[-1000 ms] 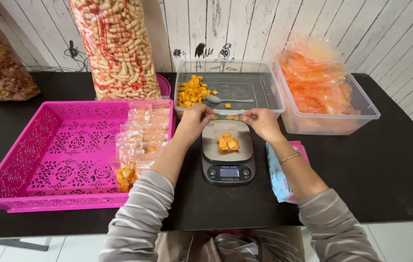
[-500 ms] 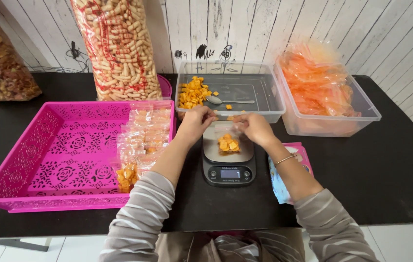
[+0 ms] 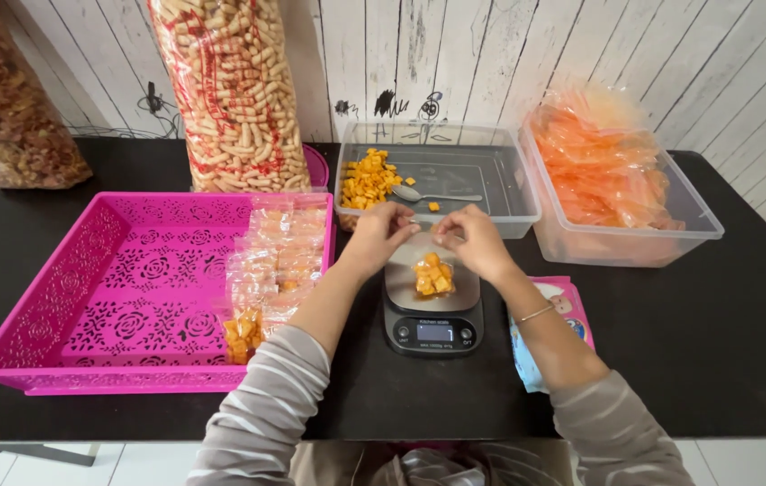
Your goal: The person is filling small plastic bags with orange snack pieces, weighing them on a digital scale, and placing the filled bags into a pink basket.
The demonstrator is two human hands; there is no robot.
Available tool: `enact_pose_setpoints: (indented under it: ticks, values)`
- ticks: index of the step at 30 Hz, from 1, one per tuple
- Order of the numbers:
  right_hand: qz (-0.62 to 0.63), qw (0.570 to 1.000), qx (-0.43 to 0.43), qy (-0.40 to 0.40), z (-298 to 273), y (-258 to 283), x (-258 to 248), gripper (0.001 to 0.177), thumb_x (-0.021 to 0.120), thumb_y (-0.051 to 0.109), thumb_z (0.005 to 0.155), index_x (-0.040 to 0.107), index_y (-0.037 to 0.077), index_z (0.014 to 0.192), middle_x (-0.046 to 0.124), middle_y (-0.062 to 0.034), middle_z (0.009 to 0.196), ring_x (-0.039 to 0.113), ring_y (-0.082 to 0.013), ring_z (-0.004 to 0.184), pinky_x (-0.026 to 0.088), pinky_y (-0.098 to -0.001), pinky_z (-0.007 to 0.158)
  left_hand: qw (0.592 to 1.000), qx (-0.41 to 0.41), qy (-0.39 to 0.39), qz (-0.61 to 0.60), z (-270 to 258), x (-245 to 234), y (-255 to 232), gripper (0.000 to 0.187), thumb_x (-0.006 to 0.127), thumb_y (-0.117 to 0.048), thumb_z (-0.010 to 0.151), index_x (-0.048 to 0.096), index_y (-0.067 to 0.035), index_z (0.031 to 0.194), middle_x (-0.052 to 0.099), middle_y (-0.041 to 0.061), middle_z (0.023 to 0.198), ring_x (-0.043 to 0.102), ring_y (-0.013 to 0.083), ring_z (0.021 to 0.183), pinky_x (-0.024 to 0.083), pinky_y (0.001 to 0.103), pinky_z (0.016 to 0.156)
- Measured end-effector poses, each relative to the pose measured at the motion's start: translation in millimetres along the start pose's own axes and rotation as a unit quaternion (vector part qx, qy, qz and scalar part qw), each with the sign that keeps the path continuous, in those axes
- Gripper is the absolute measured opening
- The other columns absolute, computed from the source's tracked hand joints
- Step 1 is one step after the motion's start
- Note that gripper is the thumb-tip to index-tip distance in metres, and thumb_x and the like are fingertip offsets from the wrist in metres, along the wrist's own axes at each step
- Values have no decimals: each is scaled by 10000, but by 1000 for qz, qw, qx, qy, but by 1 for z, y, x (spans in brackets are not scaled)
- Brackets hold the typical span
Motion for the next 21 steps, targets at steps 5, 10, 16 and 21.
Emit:
enact_pose_setpoints:
  ticks: [5,10,16,21]
  values:
    - [105,994,18,-35,-3,47,-37,82,746,107,870,706,144,932,654,-35,850,688,-175,794,571,-291,676,988,-67,84,-110,-9,-2,-28,409,802,-334,851,687,-72,1144,663,87,890,669,212,882,574,335,794]
    - [238,969,6,-67,7,60,-51,66,682,-7,927,666,31,979,672,-98,850,715,-169,760,616,-274,623,988,-83,96,-93,8,13,-17,393,826,-356,806,735,-171,1141,614,-4,769,657,131,770,573,296,714]
    - [324,944,20,-52,22,58,-58,488,796,124,876,532,78,1283,684,-48,1001,681,-74,850,581,-187,689,992,-80,47,-88,38,-4,-31,381,883,-299,749,778,-149,1083,641,3,748,642,131,686,539,260,652]
    - [353,933,44,-59,47,33,-51,314,798,120,876,666,-1,1134,695,-91,925,689,-101,783,596,-223,662,987,-132,10,-88,66,-3,-21,463,871,-451,746,731,-139,1057,702,24,865,712,168,769,571,297,690]
Point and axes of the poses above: each hand's wrist, its own z-axis towards the middle knuckle, its own x-axis out of the palm, y = z × x, the point moved 1 cm from there along z, towards the middle knuckle
